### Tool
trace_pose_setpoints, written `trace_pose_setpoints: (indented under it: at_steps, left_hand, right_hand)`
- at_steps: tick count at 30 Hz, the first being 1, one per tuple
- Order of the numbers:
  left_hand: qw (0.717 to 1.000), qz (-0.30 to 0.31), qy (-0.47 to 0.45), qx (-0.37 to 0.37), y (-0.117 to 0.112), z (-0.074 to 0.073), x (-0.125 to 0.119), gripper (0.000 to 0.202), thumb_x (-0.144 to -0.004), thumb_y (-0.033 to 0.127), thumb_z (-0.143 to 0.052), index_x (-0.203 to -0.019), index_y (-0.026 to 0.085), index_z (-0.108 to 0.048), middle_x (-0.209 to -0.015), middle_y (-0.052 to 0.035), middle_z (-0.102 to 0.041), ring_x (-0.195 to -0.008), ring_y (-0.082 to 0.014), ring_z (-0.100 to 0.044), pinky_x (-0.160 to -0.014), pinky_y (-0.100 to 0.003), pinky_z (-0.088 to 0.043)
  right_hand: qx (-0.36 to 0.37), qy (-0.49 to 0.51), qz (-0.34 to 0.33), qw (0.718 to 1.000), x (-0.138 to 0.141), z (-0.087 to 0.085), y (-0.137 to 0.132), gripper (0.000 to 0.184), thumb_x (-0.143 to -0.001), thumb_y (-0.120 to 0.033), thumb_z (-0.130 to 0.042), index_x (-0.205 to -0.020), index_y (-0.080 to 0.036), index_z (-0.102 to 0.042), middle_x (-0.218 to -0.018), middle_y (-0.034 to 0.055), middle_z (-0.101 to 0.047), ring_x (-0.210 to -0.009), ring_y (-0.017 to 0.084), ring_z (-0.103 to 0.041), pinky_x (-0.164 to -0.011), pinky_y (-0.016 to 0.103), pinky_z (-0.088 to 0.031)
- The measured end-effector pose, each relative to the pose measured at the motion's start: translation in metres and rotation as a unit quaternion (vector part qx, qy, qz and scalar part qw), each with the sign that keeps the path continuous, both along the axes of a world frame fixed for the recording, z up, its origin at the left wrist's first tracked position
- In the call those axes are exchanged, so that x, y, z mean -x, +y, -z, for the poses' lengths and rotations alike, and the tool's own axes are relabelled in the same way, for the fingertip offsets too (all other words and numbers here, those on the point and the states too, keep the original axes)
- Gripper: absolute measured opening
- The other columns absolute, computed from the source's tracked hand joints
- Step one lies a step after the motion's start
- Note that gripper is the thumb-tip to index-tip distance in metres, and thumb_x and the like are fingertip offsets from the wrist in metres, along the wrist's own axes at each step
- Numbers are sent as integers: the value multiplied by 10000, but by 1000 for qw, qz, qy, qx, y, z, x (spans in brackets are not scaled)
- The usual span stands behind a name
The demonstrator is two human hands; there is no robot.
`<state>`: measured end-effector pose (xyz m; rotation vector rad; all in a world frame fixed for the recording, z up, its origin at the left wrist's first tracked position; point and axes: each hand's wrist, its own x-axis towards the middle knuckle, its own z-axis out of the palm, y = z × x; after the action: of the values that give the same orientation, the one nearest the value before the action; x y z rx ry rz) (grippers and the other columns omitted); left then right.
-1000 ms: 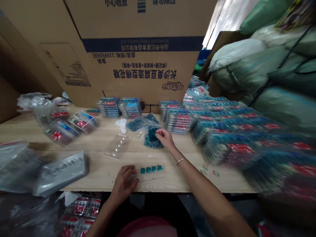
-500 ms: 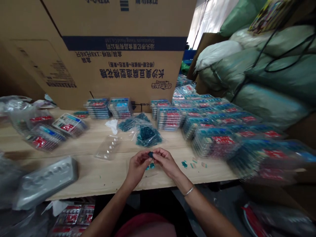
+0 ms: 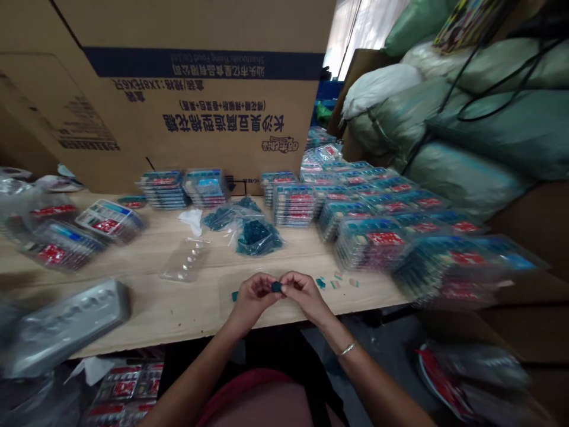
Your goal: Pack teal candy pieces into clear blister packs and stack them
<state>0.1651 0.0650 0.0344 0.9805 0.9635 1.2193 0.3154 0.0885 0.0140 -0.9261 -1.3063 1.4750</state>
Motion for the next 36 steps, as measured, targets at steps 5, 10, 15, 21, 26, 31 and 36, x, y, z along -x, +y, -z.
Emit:
trace_pose_setpoints:
  at_steps: [5, 10, 15, 21, 26, 31, 36]
  left_hand:
    - [998, 63, -19, 13, -2, -6, 0, 345, -504, 210, -845, -689, 155, -560, -648, 49, -583, -621, -74, -540, -628, -200, -429]
    - [996, 51, -57, 42, -5, -2, 5, 295, -519, 221, -819, -700, 149, -598, -607, 32, -605, -569, -81, -538, -582, -205, -413]
    - [998, 2, -36, 57, -11, 6, 13, 279, -571, 264, -796, -794, 155, -671, -659, 4, -656, -597, -101, -580, -585, -216, -426]
    - [999, -30, 3, 30, -13, 11, 22, 246, -592, 285, -772, -804, 168, -729, -754, -8, -669, -715, -118, -589, -692, -235, -452]
    - [995, -85, -6, 54, -13, 14, 23, 251, -507, 261, -812, -685, 163, -665, -621, 25, -639, -605, -94, -559, -611, -210, -429]
    - [988, -43, -21, 149, -14, 15, 19, 269, -503, 312, -792, -584, 146, -596, -493, 10, -617, -484, -85, -547, -520, -190, -389]
    - [991, -34, -30, 126, -21, 17, 13, 184, -504, 237, -722, -559, 157, -565, -455, 24, -596, -440, -80, -528, -492, -186, -383]
  right_hand:
    - [-13, 47, 0, 999, -4, 1, -8, 245, -654, -395, -739, -683, -189, -608, -605, -25, -574, -568, 116, -515, -551, 228, -400]
    - [2, 60, -33, 998, 1, -1, -9, 270, -654, -404, -739, -674, -190, -578, -616, -27, -575, -560, 118, -534, -570, 241, -425]
    - [-49, -19, -41, 998, 4, 0, -9, 240, -712, -399, -696, -712, -193, -573, -635, -23, -553, -600, 120, -509, -577, 235, -406]
    - [-16, -4, -61, 998, 19, 12, -7, 308, -706, -446, -693, -689, -195, -514, -650, -33, -508, -613, 109, -466, -588, 224, -388]
    - [-2, -4, -53, 999, 23, 20, -3, 317, -674, -438, -718, -763, -206, -520, -647, -44, -494, -592, 103, -452, -556, 214, -372]
    - [-28, -37, -79, 996, 14, 13, -4, 255, -666, -364, -723, -726, -196, -541, -633, -48, -494, -567, 90, -420, -529, 206, -347]
    - [32, 51, -50, 997, 13, 17, -5, 262, -612, -326, -745, -658, -197, -522, -674, -39, -509, -597, 100, -474, -578, 229, -410]
